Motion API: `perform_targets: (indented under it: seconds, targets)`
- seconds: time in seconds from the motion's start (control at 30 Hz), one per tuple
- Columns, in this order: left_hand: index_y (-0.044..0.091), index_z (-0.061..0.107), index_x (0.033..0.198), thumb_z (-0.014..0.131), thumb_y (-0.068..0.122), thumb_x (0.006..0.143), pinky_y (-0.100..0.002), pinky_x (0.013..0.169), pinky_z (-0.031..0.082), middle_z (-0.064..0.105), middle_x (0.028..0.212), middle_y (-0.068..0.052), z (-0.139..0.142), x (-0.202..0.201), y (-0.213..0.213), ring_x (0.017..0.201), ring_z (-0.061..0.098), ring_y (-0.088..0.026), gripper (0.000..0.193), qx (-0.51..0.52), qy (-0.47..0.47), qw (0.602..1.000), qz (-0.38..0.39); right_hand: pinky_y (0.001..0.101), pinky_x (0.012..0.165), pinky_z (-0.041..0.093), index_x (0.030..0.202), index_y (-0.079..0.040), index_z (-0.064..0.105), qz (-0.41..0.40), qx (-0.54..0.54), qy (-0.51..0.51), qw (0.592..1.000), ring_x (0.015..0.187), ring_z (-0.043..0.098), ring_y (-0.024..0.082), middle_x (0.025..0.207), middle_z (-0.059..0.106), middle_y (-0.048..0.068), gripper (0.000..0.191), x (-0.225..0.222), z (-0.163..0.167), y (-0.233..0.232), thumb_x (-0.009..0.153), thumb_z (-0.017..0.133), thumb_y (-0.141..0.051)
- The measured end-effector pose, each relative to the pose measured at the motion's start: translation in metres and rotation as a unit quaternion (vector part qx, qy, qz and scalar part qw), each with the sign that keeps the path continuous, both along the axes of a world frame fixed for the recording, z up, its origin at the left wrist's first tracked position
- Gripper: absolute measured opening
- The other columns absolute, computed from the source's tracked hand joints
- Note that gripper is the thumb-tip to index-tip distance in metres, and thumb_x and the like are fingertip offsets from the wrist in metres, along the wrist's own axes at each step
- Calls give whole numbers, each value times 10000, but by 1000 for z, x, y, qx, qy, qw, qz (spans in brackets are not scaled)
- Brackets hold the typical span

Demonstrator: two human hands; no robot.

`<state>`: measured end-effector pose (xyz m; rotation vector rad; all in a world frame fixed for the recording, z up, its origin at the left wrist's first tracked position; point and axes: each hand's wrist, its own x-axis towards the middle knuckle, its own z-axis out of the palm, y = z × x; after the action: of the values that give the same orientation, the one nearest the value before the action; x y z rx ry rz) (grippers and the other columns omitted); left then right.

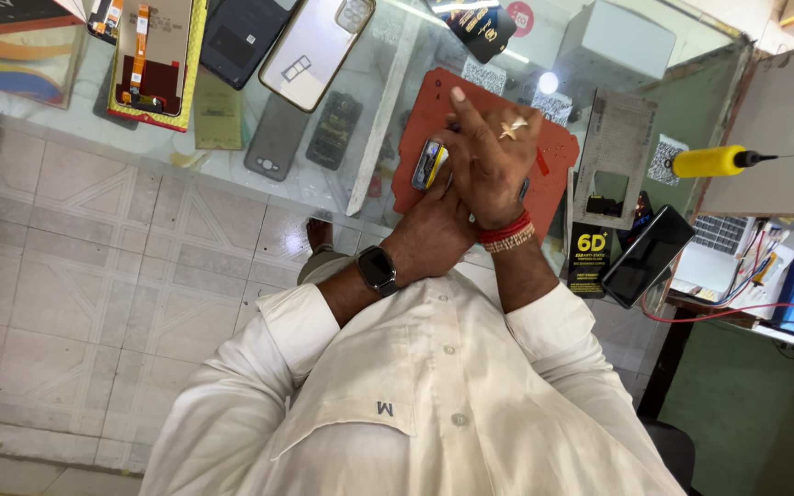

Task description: The person works on a disassembled smartphone lying on a red mat, holding the phone steady with one hand while using a small pry tool with the other to work around the internal components and battery area. They continue prying and adjusting parts inside the phone throughout the episode.

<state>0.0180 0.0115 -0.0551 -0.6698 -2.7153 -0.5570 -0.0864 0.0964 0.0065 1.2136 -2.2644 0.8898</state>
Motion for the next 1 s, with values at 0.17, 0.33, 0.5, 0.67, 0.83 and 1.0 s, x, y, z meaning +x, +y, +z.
perform_targets:
  seconds: [0.17, 0.33, 0.5, 0.67, 0.83, 1.0]
  targets:
    - [83, 789, 1066, 660, 196, 853, -658, 1231, 231, 640, 1309, -251, -1, 2, -1, 1405, 453, -454, 274, 24, -8, 1000, -5, 413, 989, 395, 1521, -58, 500, 69, -29, -10, 997, 967, 608, 195, 1196, 756, 34, 560, -2, -4, 2, 1019, 745, -21]
    - [80, 791, 1082, 659, 206, 855, -673, 1209, 224, 644, 1266, -256, -4, 3, 0, 1385, 458, -455, 291, 13, -10, 1000, -4, 438, 902, 387, 1389, -98, 644, -21, -2, 29, 999, 807, 555, 202, 827, 656, -1, 602, 0, -2, 3, 863, 924, -181]
    - [48, 773, 1054, 647, 164, 850, -631, 1207, 280, 658, 1238, -246, -4, 5, -5, 1324, 519, -428, 266, 78, -53, 995, -30, 438, 975, 380, 1452, -85, 579, 37, -18, 17, 999, 962, 619, 131, 1005, 684, -5, 565, 5, 4, 1, 932, 795, -35]
    - [11, 760, 1080, 644, 152, 782, -584, 1151, 343, 668, 1160, -253, 3, 7, -10, 1250, 540, -447, 350, 6, -11, 1000, -19, 427, 951, 384, 1445, -127, 610, -1, 10, -8, 1000, 901, 555, 166, 826, 588, -30, 581, 5, 7, -3, 913, 845, -143]
    - [-6, 731, 1166, 644, 147, 868, -571, 1106, 384, 671, 1154, -228, 2, 11, -14, 1207, 556, -412, 346, 4, -67, 997, -33, 398, 839, 354, 1453, -223, 573, -29, 16, 43, 999, 832, 540, 148, 767, 601, -46, 595, 11, 3, -4, 932, 861, -203]
    - [7, 716, 1218, 664, 189, 839, -591, 1129, 366, 659, 1182, -222, 5, 9, -18, 1224, 553, -409, 423, -11, -71, 996, -46, 445, 843, 505, 1564, -134, 417, -6, 45, -103, 994, 905, 638, 245, 927, 678, 33, 696, 9, -17, -7, 978, 793, -128]
